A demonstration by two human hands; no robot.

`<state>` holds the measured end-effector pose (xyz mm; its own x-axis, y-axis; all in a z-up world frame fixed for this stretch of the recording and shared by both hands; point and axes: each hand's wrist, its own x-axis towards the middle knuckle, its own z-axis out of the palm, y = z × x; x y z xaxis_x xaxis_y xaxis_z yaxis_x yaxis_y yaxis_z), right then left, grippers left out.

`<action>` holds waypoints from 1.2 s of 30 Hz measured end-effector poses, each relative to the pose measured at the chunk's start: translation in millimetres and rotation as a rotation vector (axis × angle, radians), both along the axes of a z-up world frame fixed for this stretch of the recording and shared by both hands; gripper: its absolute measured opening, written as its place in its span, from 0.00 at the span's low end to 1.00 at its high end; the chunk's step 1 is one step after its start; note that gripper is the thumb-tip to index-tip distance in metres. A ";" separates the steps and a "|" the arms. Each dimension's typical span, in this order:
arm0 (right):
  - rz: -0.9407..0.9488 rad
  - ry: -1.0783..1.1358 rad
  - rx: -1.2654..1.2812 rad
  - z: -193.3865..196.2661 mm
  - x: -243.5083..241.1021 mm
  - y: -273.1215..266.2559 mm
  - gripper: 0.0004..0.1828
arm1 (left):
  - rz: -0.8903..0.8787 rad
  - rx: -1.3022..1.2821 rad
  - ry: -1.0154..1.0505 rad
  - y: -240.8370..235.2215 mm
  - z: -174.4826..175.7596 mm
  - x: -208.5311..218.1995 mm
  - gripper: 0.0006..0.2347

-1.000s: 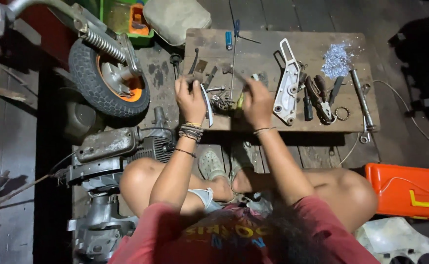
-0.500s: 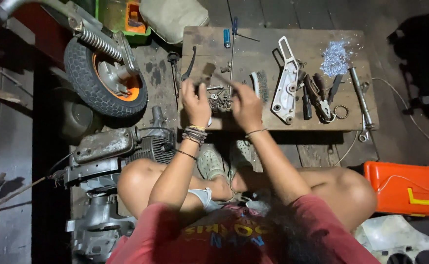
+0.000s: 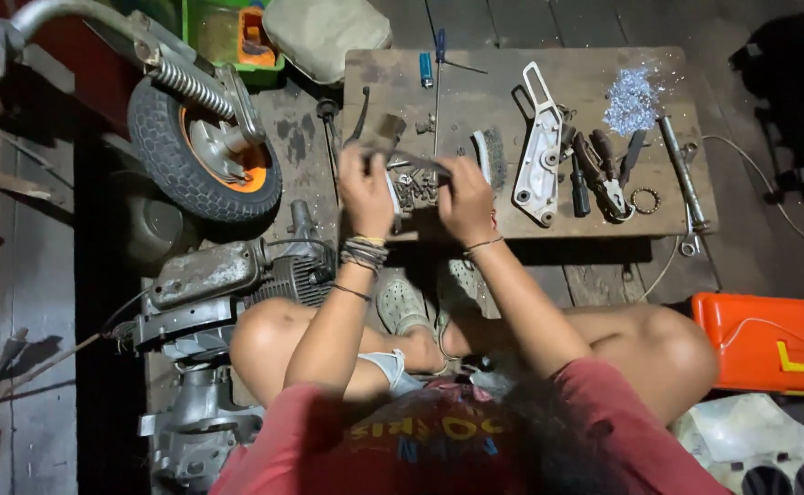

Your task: Cleaning and inspecting small mechanical engine components using a pick tool on a floor-level workspace.

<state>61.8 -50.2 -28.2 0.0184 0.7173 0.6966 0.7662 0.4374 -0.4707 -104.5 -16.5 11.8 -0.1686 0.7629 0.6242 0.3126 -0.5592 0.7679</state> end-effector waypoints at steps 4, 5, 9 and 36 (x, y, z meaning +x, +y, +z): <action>0.055 0.125 0.007 -6.8 6.2 1.0 0.18 | -0.091 -0.010 0.095 -23.0 14.5 9.6 0.02; -0.019 -0.001 -0.033 -10.3 18.5 0.8 0.19 | -0.086 0.004 0.109 -21.8 15.3 5.1 0.03; -0.061 0.005 -0.003 -4.5 36.7 -4.8 0.18 | -0.061 0.045 0.173 -21.1 39.6 -3.8 0.03; -0.057 0.271 -0.332 1.6 38.5 -18.5 0.22 | -0.083 0.024 -0.008 -19.3 50.2 -15.6 0.04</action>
<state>100.3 -68.7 -26.6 0.2147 0.8943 0.3925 0.6141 0.1889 -0.7663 -120.0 -35.8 62.0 -0.1104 0.7591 0.6415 0.2579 -0.6014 0.7561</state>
